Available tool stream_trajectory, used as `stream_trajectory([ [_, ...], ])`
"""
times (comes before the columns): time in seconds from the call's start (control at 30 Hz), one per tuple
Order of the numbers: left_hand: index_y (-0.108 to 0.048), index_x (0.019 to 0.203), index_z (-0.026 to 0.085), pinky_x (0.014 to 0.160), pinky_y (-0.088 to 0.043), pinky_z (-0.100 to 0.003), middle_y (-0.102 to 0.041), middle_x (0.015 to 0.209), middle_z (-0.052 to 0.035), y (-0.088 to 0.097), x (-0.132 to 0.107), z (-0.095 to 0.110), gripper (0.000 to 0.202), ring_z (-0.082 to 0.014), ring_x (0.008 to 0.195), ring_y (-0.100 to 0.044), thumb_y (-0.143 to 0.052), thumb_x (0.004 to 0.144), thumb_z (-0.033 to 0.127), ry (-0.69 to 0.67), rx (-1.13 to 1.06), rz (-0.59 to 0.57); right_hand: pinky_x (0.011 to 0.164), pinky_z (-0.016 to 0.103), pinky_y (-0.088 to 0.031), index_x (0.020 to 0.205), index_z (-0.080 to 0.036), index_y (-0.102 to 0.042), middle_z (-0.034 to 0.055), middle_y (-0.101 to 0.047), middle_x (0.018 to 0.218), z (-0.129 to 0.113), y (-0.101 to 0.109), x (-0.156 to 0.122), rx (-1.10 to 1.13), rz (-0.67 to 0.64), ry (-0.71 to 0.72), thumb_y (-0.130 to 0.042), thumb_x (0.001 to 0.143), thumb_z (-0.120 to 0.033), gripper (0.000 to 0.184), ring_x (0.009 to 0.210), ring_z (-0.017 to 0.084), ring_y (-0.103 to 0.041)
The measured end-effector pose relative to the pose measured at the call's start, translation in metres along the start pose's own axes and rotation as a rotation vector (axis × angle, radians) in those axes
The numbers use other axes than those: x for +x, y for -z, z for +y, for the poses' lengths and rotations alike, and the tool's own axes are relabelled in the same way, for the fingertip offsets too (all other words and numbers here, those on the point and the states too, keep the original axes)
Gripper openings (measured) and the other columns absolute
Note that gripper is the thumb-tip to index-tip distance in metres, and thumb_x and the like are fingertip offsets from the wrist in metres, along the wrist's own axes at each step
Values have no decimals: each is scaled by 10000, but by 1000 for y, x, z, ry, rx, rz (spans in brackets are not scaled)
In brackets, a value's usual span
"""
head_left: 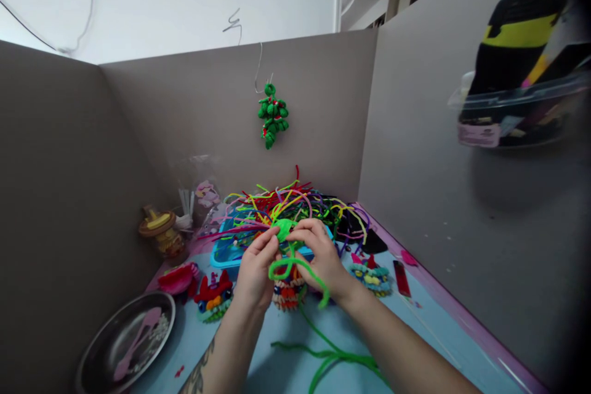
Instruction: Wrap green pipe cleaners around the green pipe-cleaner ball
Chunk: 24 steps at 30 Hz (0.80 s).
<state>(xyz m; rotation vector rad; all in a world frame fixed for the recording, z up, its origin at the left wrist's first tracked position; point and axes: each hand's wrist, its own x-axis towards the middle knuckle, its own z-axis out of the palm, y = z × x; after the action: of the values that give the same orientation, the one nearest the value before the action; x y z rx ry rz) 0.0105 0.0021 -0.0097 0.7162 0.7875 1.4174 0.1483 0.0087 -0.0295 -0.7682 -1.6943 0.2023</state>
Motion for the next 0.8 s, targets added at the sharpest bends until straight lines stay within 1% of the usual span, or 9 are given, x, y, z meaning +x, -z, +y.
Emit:
stream_trajectory([
  [0.1,-719,883,142,473,-392,-148,-626,648,12,-2,-2,-5,412,-35,484,-484,-854,503,233,-16,1,-6,853,378,-443,894,-236,-650,60,-554,959,0,-3,-4,-87,68,0,-611,779,-164,142,944,212,-532],
  [0.2,-724,886,142,474,-384,-155,-624,637,11,-2,-4,-10,392,-39,480,-483,-841,534,268,-46,70,9,829,362,-439,811,-232,-642,42,-572,878,-2,-4,-3,-40,127,-80,-610,812,-218,35,887,200,-546],
  [0.3,-731,889,143,473,-371,-171,-594,568,22,0,-3,-14,363,-56,475,-482,-813,579,314,-125,163,0,777,334,-439,752,-205,-632,37,-562,858,-2,-4,1,108,167,-292,-642,789,-289,92,851,193,-548],
  [0.43,-734,885,145,497,-381,-199,-597,550,15,4,-1,-15,306,-77,484,-491,-768,638,323,-227,293,-24,786,328,-439,661,-167,-637,74,-577,988,3,-5,6,393,145,-582,-686,719,-439,282,930,209,-555],
  [0.5,-732,868,143,505,-387,-209,-596,541,13,4,-1,-14,267,-88,488,-499,-746,662,312,-261,363,-41,808,345,-441,643,-164,-641,79,-617,967,6,-5,7,552,112,-660,-711,684,-476,323,953,221,-567],
  [0.6,-713,848,140,502,-387,-211,-582,528,16,2,-3,-11,230,-95,483,-505,-717,694,311,-287,442,-86,813,374,-445,625,-173,-638,56,-663,816,7,-5,9,735,72,-731,-759,636,-459,310,891,223,-598],
  [0.63,-699,895,144,496,-385,-209,-576,523,22,2,-4,-10,258,-97,480,-511,-709,705,318,-291,452,-102,804,375,-448,624,-176,-639,47,-667,773,6,-5,9,795,66,-753,-770,623,-451,304,857,219,-607],
  [0.7,-624,1090,165,488,-384,-203,-572,519,37,1,-5,-8,406,-103,473,-528,-689,732,345,-295,444,-124,781,363,-452,641,-182,-650,31,-670,716,5,-6,10,916,54,-794,-785,602,-439,293,784,206,-617],
  [0.8,-401,1333,191,470,-386,-196,-595,547,42,2,-5,-5,647,-117,476,-566,-643,772,406,-281,418,-114,760,340,-452,680,-184,-669,17,-679,688,4,-7,11,1022,55,-834,-805,567,-415,290,708,187,-618],
])
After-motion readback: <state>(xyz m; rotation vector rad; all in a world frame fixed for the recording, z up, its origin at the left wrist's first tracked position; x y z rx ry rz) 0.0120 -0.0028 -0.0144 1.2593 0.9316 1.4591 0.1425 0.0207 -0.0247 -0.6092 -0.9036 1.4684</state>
